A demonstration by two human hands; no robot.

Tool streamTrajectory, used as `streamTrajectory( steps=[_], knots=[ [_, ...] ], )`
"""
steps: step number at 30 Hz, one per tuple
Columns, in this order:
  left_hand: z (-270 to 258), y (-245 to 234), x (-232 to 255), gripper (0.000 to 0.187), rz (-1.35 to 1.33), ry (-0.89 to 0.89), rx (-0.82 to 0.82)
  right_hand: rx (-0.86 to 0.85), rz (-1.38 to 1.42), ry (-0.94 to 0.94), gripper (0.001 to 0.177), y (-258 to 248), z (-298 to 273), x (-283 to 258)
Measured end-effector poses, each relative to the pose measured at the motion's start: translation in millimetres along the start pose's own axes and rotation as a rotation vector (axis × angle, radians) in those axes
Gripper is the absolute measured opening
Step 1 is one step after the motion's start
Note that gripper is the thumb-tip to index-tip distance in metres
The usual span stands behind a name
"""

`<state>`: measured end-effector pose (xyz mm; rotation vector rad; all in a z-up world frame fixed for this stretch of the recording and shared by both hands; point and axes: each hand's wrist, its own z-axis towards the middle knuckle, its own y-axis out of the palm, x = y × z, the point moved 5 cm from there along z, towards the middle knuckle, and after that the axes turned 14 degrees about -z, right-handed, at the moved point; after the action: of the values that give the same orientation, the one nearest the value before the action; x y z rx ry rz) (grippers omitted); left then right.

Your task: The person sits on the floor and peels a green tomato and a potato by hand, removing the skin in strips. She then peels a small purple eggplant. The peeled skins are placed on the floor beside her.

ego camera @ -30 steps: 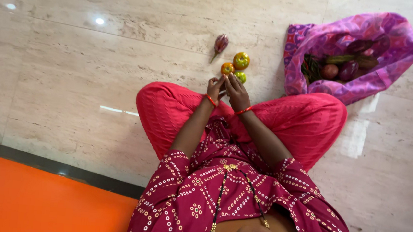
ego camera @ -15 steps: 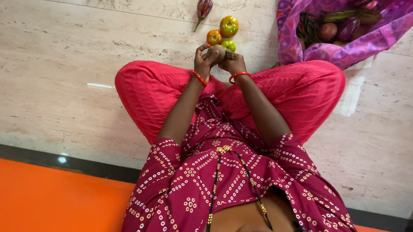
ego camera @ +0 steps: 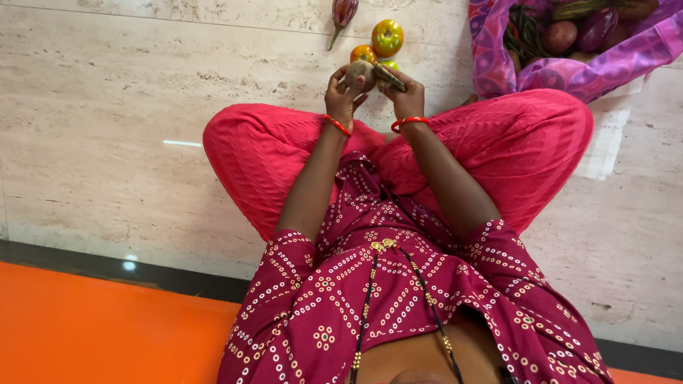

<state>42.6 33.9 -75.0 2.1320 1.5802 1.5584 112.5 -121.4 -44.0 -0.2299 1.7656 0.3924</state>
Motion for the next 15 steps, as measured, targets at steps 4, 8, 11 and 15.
streamTrajectory(
  steps=[4,8,11,15],
  knots=[
    [1,1,-9,0.068,-0.034,0.000,-0.077,0.170,-0.729,-0.280,0.047,4,-24,-36],
    [2,6,-2,0.072,-0.071,0.078,-0.046,0.054,-0.924,-0.521,0.059,35,-53,-69],
    [-4,11,1,0.070,-0.050,0.039,-0.071,0.067,-0.883,-0.604,0.053,35,-53,-86],
    [-11,16,1,0.064,0.012,-0.030,-0.070,0.071,-1.039,-0.661,0.048,31,-51,-92]
  ],
)
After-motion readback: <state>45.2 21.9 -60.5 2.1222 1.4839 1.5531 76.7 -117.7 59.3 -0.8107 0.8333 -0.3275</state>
